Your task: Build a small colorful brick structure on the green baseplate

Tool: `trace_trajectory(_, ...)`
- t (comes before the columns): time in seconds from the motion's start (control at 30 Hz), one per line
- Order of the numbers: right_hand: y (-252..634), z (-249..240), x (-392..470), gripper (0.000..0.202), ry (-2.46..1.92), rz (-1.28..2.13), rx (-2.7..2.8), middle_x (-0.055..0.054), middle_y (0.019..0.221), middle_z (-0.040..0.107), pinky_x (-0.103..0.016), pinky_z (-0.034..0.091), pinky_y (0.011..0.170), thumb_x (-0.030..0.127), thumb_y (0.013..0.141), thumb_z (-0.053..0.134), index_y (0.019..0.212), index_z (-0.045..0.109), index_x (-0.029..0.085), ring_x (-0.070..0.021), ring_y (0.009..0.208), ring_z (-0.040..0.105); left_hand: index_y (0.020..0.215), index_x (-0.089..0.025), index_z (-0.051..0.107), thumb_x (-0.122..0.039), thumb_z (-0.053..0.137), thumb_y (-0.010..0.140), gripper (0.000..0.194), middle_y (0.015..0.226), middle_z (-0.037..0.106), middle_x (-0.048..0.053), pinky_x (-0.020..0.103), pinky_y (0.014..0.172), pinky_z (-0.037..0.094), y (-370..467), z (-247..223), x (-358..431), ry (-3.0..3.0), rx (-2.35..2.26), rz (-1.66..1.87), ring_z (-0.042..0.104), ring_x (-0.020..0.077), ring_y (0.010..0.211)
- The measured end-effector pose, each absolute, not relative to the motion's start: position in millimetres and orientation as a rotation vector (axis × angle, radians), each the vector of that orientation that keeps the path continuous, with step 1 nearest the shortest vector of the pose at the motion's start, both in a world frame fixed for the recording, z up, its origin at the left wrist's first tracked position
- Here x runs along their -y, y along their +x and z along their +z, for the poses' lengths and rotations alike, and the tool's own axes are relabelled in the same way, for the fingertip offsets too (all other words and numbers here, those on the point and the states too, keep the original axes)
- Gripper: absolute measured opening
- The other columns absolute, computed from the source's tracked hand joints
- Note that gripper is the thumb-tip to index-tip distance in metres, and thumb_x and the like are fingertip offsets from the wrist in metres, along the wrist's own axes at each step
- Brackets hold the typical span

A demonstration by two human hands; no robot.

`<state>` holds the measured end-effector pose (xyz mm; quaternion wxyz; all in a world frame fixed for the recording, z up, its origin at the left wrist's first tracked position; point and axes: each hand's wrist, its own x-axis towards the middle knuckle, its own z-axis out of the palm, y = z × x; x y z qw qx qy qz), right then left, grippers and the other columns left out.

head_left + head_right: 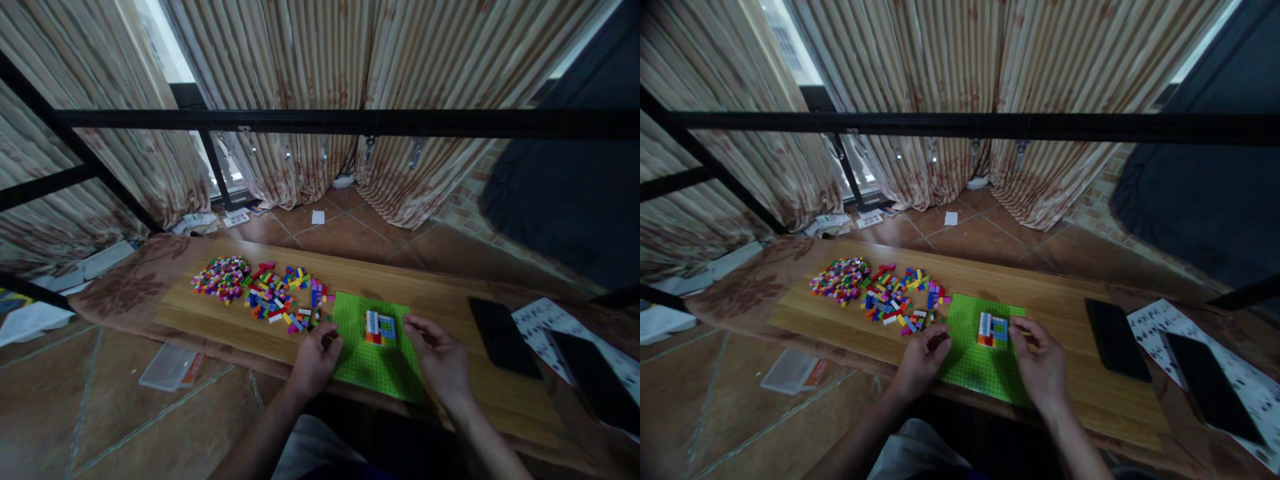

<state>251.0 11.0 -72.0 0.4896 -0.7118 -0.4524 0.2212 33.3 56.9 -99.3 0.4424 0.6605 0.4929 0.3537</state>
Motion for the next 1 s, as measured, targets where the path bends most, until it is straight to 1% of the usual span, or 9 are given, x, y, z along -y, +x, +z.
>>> trace_trajectory(0.07, 220, -74, -5, 0.027, -1.662, 0.583, 1.296, -0.008, 0.102, 0.071, -0.036, 0.053, 0.078, 0.042, 0.085, 0.055, 0.1, 0.068, 0.023, -0.0218, 0.087, 0.066, 0.099, -0.018, 0.063, -0.022, 0.053, 0.086, 0.017, 0.089, 0.068, 0.004, 0.026, 0.073, 0.05, 13, -101, -45, 1.706, -1.24, 0.853, 0.064, 0.016, 0.079)
trace_trajectory(0.13, 187, -78, -2, 0.023, -1.602, 0.648, 1.536, -0.006, 0.099, 0.07, -0.034, 0.053, 0.078, 0.035, 0.087, 0.052, 0.101, 0.068, 0.025, -0.0198, 0.086, 0.065, 0.097, -0.02, 0.064, -0.02, 0.051, 0.087, 0.016, 0.092, 0.067, 0.004, 0.026, 0.075, 0.05, -3, -102, -40, 1.786, -1.258, 0.831, 0.063, 0.016, 0.083)
trace_trajectory(0.17, 172, -82, -1, 0.022, -1.567, 0.661, 1.631, -0.005, 0.099, 0.069, -0.034, 0.052, 0.08, 0.03, 0.088, 0.05, 0.102, 0.067, 0.025, -0.0196, 0.089, 0.065, 0.095, -0.021, 0.065, -0.02, 0.05, 0.088, 0.016, 0.093, 0.066, 0.004, 0.025, 0.076, 0.05, -10, -102, -39, 1.826, -1.266, 0.82, 0.063, 0.0159, 0.084)
trace_trajectory(0.23, 149, -90, -5, 0.024, -1.527, 0.636, 1.766, -0.005, 0.1, 0.068, -0.034, 0.052, 0.081, 0.023, 0.087, 0.048, 0.103, 0.065, 0.025, -0.0197, 0.092, 0.064, 0.092, -0.023, 0.066, -0.019, 0.049, 0.089, 0.018, 0.096, 0.065, 0.004, 0.024, 0.077, 0.049, -19, -103, -40, 1.899, -1.278, 0.79, 0.063, 0.0153, 0.085)
trace_trajectory(0.33, 131, -100, -20, 0.026, -1.551, 0.498, 1.881, -0.006, 0.102, 0.066, -0.037, 0.051, 0.085, 0.018, 0.086, 0.047, 0.105, 0.063, 0.024, -0.0218, 0.096, 0.062, 0.091, -0.024, 0.068, -0.02, 0.049, 0.089, 0.02, 0.098, 0.064, 0.003, 0.023, 0.079, 0.05, -26, -107, -47, 1.982, -1.283, 0.744, 0.063, 0.015, 0.087)
trace_trajectory(0.5, 120, -106, -60, 0.026, -1.671, 0.274, 2.024, -0.008, 0.1, 0.064, -0.039, 0.048, 0.088, 0.013, 0.082, 0.048, 0.1, 0.064, 0.023, -0.0255, 0.098, 0.058, 0.093, -0.023, 0.068, -0.019, 0.049, 0.089, 0.02, 0.1, 0.064, 0.005, 0.025, 0.082, 0.05, -33, -112, -60, 2.019, -1.314, 0.8, 0.062, 0.0159, 0.09)
trace_trajectory(0.67, 110, -115, -85, 0.029, -1.637, 0.299, 2.079, -0.009, 0.099, 0.062, -0.037, 0.048, 0.087, 0.009, 0.08, 0.048, 0.101, 0.064, 0.02, -0.0244, 0.096, 0.058, 0.092, -0.021, 0.068, -0.016, 0.051, 0.086, 0.019, 0.1, 0.064, 0.006, 0.028, 0.084, 0.05, -43, -113, -73, 2.021, -1.349, 0.936, 0.06, 0.0171, 0.093)
trace_trajectory(0.83, 106, -120, -97, 0.028, -1.553, 0.311, 1.998, -0.007, 0.095, 0.062, -0.033, 0.049, 0.08, 0.009, 0.084, 0.043, 0.097, 0.064, 0.021, -0.0198, 0.088, 0.059, 0.091, -0.021, 0.068, -0.016, 0.052, 0.084, 0.018, 0.101, 0.064, 0.007, 0.031, 0.086, 0.05, -51, -115, -75, 1.989, -1.254, 0.954, 0.06, 0.0182, 0.095)
trace_trajectory(1.0, 100, -112, -98, 0.024, -1.536, 0.259, 1.97, -0.007, 0.096, 0.062, -0.032, 0.047, 0.082, 0.015, 0.089, 0.043, 0.096, 0.064, 0.022, -0.0204, 0.091, 0.059, 0.089, -0.02, 0.066, -0.016, 0.05, 0.086, 0.017, 0.098, 0.063, 0.007, 0.028, 0.081, 0.051, -54, -118, -62, 1.918, -1.185, 1.081, 0.061, 0.0168, 0.091)
